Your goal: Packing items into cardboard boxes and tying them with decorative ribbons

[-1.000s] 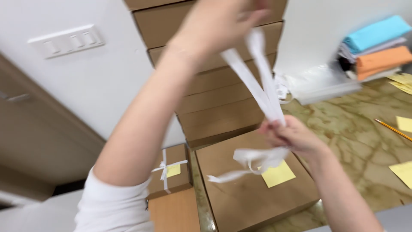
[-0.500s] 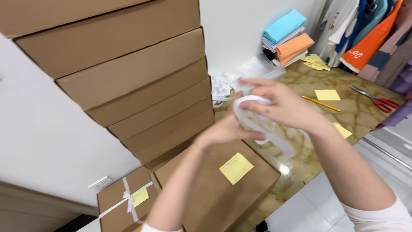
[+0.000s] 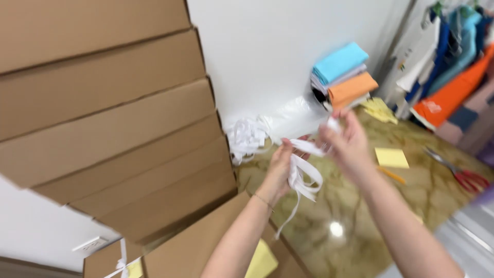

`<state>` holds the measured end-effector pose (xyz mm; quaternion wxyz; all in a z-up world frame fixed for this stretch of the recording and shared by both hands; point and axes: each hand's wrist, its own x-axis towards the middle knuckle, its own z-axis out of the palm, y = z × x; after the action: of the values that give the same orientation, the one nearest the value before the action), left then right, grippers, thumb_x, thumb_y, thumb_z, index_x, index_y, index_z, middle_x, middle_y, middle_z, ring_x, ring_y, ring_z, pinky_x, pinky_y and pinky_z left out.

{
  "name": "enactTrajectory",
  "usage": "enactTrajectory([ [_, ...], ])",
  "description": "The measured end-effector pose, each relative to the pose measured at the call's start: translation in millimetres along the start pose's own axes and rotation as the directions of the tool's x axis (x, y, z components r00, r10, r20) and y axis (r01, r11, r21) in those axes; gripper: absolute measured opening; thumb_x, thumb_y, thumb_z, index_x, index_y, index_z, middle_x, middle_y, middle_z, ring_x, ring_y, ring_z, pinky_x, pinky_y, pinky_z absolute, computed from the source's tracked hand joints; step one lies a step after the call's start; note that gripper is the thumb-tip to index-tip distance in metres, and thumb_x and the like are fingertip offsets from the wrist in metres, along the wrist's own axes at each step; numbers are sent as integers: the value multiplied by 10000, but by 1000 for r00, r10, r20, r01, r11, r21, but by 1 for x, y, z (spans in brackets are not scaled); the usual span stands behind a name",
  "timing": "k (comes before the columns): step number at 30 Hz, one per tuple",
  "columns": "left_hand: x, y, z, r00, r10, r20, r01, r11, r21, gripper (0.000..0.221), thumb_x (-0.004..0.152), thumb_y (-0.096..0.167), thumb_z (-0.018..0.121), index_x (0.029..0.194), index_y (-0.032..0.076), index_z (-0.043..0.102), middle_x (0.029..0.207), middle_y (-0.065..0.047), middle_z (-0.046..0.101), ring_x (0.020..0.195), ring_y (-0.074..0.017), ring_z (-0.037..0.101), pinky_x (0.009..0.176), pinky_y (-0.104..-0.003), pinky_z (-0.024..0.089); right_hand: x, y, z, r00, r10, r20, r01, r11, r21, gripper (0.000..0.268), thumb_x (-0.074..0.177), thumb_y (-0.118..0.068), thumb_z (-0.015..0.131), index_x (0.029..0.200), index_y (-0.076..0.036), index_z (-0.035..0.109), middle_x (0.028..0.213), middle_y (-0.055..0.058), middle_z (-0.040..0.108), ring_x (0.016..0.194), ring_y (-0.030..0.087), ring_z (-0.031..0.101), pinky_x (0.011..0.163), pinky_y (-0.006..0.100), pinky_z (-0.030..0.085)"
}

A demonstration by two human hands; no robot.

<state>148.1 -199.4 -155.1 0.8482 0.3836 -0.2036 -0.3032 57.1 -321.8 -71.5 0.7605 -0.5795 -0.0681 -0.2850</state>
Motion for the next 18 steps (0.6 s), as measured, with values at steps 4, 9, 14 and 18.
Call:
enactTrajectory([
  [4,69,22,10,958,-70,-277,-24,947,-322,505,1014,555,635,1201,87,621,1224,-80,744,1126,-204,737,1000,-382,595,19,88,-45,996,30,-85,-41,990,-134,460,936,-24,745,1273,-99,440,840,118,755,730,181,741,688,263,586],
  [9,163,-26,-82,770,63,-635,-277,929,-244,312,983,242,764,842,103,524,708,-46,519,585,-146,527,602,-288,535,33,153,-100,981,189,-52,-193,977,-87,519,874,47,736,1126,-122,315,1070,286,816,991,306,790,857,384,636],
  [14,183,8,-133,645,174,-744,253,870,423,862,1002,575,510,1642,33,310,713,26,538,625,-93,479,657,-270,430,40,213,-155,814,522,-255,-551,833,-54,612,902,43,673,1419,-83,372,1148,305,785,1164,305,711,1041,450,558],
  [18,244,44,-166,643,308,-701,266,769,582,527,1020,533,546,1285,81,599,713,17,557,551,-93,461,485,-256,377,72,232,-159,742,615,-266,-662,734,-149,719,933,-25,657,1571,-150,349,1150,196,806,1174,234,679,1028,415,524],
])
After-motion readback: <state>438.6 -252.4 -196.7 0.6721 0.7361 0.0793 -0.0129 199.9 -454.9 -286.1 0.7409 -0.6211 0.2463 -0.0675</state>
